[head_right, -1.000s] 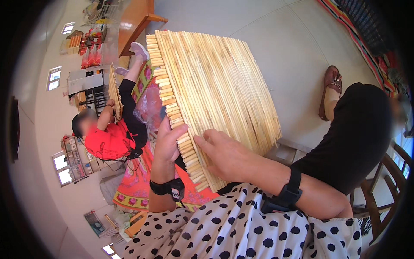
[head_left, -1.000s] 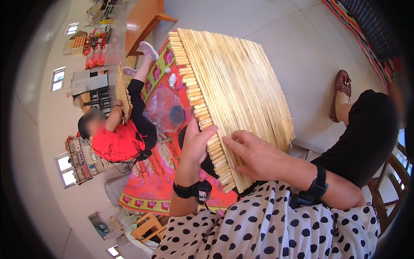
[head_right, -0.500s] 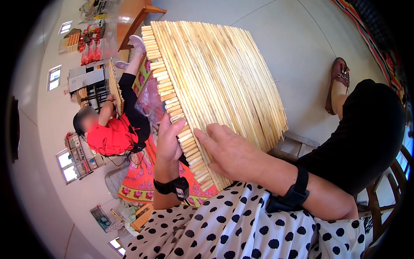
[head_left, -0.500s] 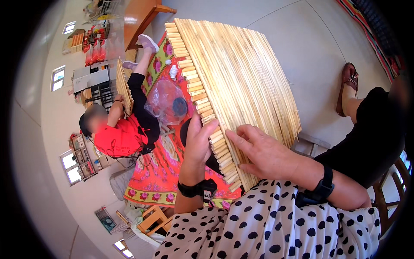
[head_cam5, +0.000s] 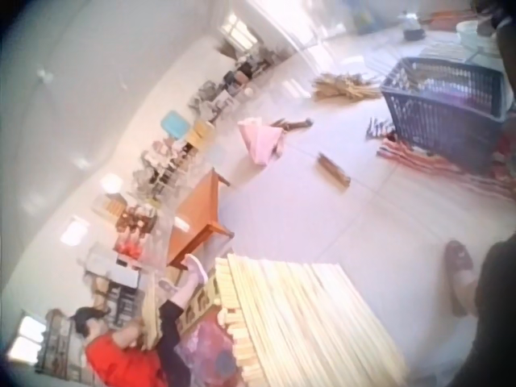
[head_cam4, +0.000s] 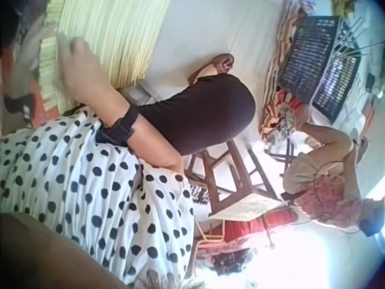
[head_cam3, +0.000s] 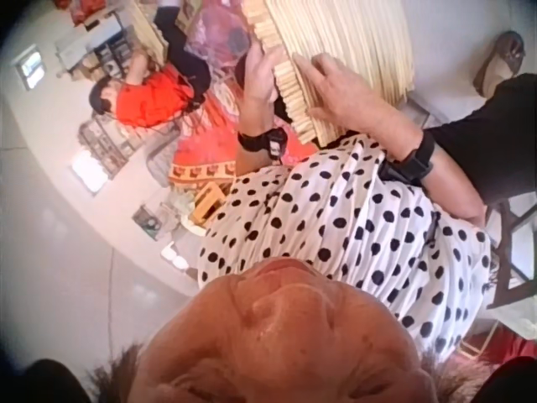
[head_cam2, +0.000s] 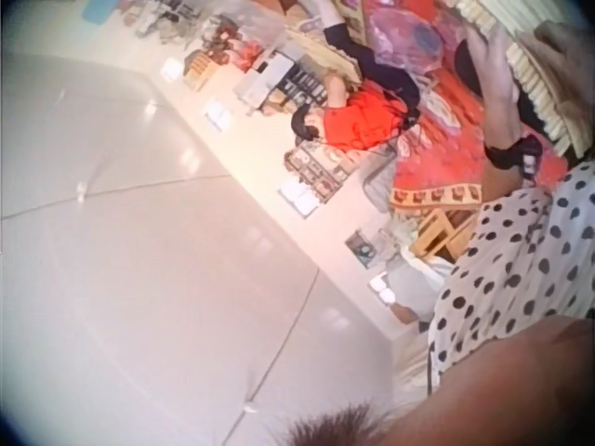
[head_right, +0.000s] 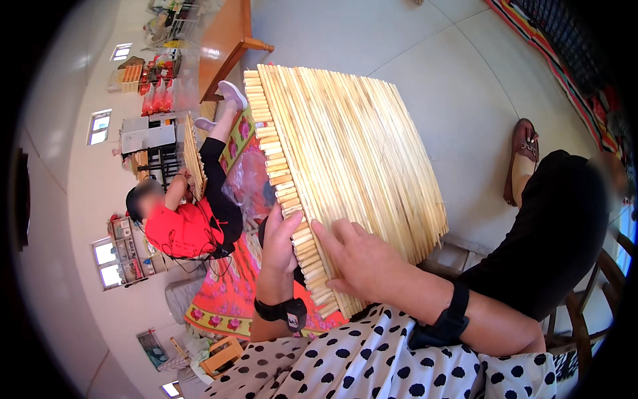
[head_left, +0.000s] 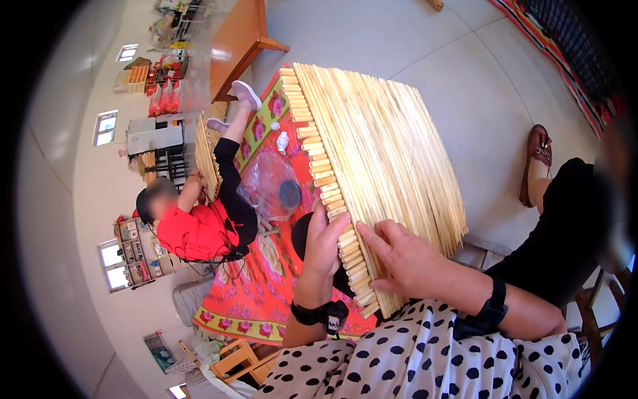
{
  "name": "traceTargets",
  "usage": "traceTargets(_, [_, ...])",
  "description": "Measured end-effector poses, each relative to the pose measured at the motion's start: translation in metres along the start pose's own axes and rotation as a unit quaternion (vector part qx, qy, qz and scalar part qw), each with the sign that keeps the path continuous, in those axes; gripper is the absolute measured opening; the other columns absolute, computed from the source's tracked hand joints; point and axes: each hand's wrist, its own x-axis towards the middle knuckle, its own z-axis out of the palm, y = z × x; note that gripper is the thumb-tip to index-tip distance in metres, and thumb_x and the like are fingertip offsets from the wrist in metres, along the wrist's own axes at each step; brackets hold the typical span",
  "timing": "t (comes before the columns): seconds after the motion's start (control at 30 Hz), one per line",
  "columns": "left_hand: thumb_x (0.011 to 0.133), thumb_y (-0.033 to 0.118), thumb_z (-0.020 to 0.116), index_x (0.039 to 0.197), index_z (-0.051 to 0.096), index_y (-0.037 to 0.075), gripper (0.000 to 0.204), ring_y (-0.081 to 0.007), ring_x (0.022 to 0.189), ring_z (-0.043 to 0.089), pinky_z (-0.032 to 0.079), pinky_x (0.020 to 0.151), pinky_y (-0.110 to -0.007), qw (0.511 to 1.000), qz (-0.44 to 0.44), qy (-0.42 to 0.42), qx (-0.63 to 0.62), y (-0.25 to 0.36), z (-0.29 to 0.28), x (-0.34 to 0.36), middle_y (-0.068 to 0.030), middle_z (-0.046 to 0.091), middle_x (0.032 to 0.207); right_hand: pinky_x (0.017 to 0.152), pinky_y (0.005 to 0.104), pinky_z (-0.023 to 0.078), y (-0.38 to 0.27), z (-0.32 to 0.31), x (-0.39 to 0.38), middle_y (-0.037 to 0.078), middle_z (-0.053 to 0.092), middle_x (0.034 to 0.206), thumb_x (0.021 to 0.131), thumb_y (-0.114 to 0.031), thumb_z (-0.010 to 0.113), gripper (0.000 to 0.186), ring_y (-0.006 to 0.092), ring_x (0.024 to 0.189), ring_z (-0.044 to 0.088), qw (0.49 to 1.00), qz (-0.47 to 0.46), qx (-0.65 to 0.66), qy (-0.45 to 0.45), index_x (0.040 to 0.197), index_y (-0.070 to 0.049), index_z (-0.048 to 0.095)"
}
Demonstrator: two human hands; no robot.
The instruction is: The person is weaving bamboo sticks together using a string. They are sitting on the floor and holding the bamboo sticks in their hands, wrapping the string around them to secure them.
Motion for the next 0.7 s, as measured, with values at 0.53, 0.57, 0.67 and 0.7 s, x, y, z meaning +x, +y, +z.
traceTargets(0.53, [0.103, 0.026, 0.046, 0.114, 0.050, 0.006, 0.023, -0.0142, 0.103, 0.058, 0.047, 0.091, -0.034, 0.965, 0.021, -0.169, -0.198, -0.001, 0.055, 0.001, -0.0055, 0.059, 0.107, 0.097, 0.0400, 0.045, -0.029, -0.072, -0.042, 0.025, 0.047, 0.124, 0.076, -0.033, 0.075, 0.096, 0.0395, 0.113, 0.053, 0.990, 0.140, 0.032, 0.004, 0.148, 0.004, 0.023])
traceTargets(0.57, [0.102, 0.026, 0.047, 0.107, 0.053, 0.007, 0.020, -0.0166, 0.101, 0.059, 0.047, 0.091, -0.036, 0.951, -0.004, -0.185, -0.248, -0.008, 0.059, 0.002, -0.0051, 0.059, 0.100, 0.097, 0.0394, 0.044, -0.030, -0.082, -0.050, 0.026, 0.047, 0.126, 0.077, -0.033, 0.075, 0.095, 0.0389, 0.115, 0.053, 0.988, 0.144, 0.053, 0.013, 0.148, 0.004, 0.024])
traceTargets(0.67, [0.101, 0.027, 0.050, 0.093, 0.057, 0.007, 0.023, -0.0227, 0.096, 0.062, 0.047, 0.091, -0.040, 0.907, -0.001, -0.192, -0.375, -0.037, 0.091, 0.015, -0.0052, 0.060, 0.083, 0.095, 0.0365, 0.047, -0.038, -0.099, -0.065, 0.021, 0.056, 0.121, 0.084, -0.032, 0.070, 0.076, 0.0278, 0.113, 0.057, 0.966, 0.215, 0.126, 0.066, 0.143, 0.004, 0.037])
traceTargets(0.7, [0.100, 0.027, 0.050, 0.093, 0.057, 0.007, 0.023, -0.0230, 0.095, 0.062, 0.047, 0.091, -0.040, 0.885, -0.005, -0.201, -0.419, -0.044, 0.103, 0.022, -0.0051, 0.060, 0.081, 0.094, 0.0353, 0.047, -0.039, -0.103, -0.070, 0.019, 0.058, 0.119, 0.086, -0.031, 0.069, 0.072, 0.0249, 0.113, 0.057, 0.958, 0.229, 0.150, 0.085, 0.142, 0.004, 0.040])
